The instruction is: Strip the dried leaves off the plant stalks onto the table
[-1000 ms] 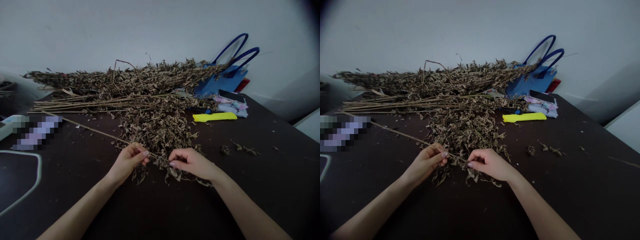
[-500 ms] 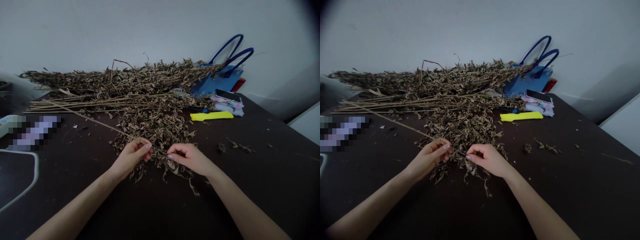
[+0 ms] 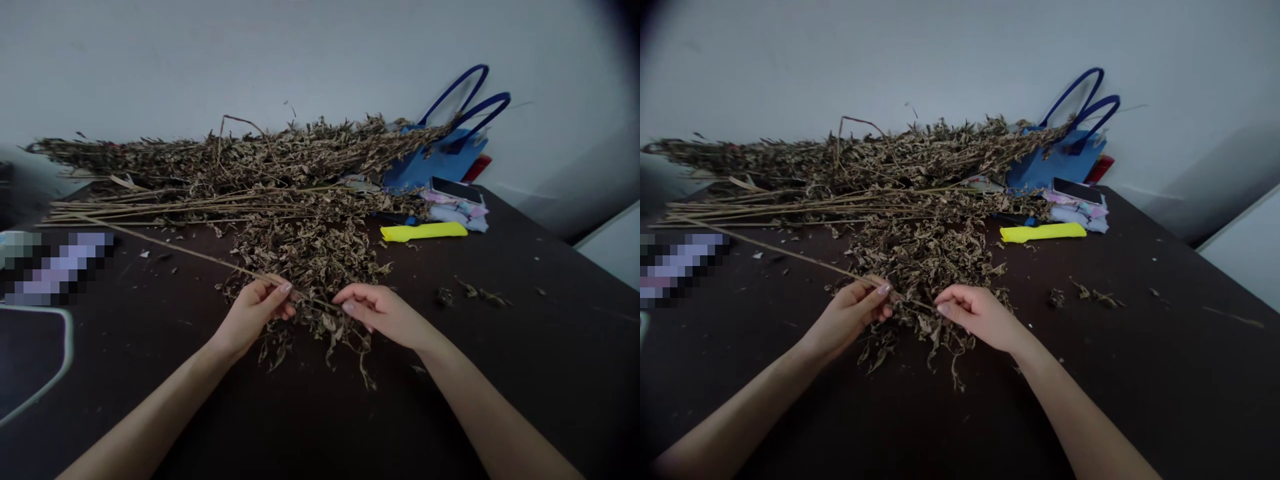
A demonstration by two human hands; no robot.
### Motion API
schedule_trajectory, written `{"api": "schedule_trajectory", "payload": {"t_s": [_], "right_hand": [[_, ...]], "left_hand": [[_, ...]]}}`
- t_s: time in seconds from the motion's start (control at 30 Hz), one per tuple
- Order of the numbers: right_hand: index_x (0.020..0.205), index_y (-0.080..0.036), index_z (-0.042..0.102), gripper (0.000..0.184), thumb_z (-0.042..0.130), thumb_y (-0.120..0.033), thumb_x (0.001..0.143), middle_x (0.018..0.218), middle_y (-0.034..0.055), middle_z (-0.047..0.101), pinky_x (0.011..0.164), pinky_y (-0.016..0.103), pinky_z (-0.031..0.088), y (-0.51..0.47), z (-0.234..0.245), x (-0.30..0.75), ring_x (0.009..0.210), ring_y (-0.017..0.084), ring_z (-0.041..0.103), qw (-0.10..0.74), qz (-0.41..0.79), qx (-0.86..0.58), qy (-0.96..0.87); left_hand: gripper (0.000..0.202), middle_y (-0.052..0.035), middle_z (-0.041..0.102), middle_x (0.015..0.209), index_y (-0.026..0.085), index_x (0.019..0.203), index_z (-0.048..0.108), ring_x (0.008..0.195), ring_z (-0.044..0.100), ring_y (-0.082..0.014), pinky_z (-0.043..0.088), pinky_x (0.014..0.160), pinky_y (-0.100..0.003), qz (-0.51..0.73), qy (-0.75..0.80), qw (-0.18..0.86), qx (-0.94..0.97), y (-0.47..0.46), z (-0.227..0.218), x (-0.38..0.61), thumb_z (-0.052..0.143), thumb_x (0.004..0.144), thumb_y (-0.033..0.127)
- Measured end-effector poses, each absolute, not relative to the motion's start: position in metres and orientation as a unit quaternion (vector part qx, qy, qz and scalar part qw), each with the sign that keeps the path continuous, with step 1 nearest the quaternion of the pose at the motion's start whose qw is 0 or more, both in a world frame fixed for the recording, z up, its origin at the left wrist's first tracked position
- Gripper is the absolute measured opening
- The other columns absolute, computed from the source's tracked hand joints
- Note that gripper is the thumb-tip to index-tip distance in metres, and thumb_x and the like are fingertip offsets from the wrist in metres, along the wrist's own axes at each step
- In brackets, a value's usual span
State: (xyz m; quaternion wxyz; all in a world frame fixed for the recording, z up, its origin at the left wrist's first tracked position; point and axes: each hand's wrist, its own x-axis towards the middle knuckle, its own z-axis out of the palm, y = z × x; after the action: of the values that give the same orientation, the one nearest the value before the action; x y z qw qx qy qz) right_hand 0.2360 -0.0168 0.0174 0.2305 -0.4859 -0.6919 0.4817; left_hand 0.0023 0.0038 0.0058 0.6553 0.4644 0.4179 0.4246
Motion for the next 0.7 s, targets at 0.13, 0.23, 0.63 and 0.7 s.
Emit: {"api": "schedule_trajectory", "payload": {"t_s": [0.13,0.23,0.63,0.7], "right_hand": [[0.1,-0.022,0.059,0.024,0.057,-0.036,0.081,0.077,0.0004,0.057,0.053,0.022,0.038,-0.0161,0.0156,0.2355,0.06,0.009,0.048,0.221,0.481,-0.476,-0.702],[0.097,-0.021,0.061,0.02,0.052,-0.034,0.084,0.071,-0.0002,0.057,0.052,0.022,0.036,-0.0157,0.0173,0.2356,0.058,0.009,0.047,0.221,0.45,-0.495,-0.709],[0.087,-0.021,0.061,0.019,0.047,-0.034,0.088,0.071,0.0,0.058,0.054,0.023,0.038,-0.0146,0.0186,0.2348,0.057,0.009,0.048,0.258,0.384,-0.519,-0.719],[0.088,-0.021,0.061,0.019,0.046,-0.033,0.088,0.07,-0.0003,0.057,0.054,0.023,0.039,-0.0146,0.0179,0.2347,0.055,0.009,0.049,0.259,0.389,-0.521,-0.715]], "left_hand": [[0.015,0.0019,0.057,0.069,0.015,0.082,0.056,0.055,0.054,-0.0078,0.042,0.052,-0.02,0.435,0.429,0.638,0.468,0.0065,0.0053,-0.0016,0.063,0.077,0.027],[0.017,0.0017,0.056,0.068,0.015,0.084,0.056,0.057,0.054,-0.0091,0.043,0.053,-0.021,0.415,0.434,0.623,0.501,0.0082,0.0069,-0.0031,0.064,0.076,0.027],[0.013,0.0015,0.055,0.074,0.017,0.085,0.06,0.056,0.052,-0.0087,0.042,0.054,-0.021,0.4,0.452,0.611,0.511,0.0074,0.0027,-0.0038,0.061,0.078,0.027],[0.015,0.0012,0.056,0.075,0.016,0.086,0.06,0.057,0.053,-0.0089,0.043,0.055,-0.022,0.401,0.454,0.616,0.504,0.007,0.0016,-0.0035,0.062,0.077,0.027]]}}
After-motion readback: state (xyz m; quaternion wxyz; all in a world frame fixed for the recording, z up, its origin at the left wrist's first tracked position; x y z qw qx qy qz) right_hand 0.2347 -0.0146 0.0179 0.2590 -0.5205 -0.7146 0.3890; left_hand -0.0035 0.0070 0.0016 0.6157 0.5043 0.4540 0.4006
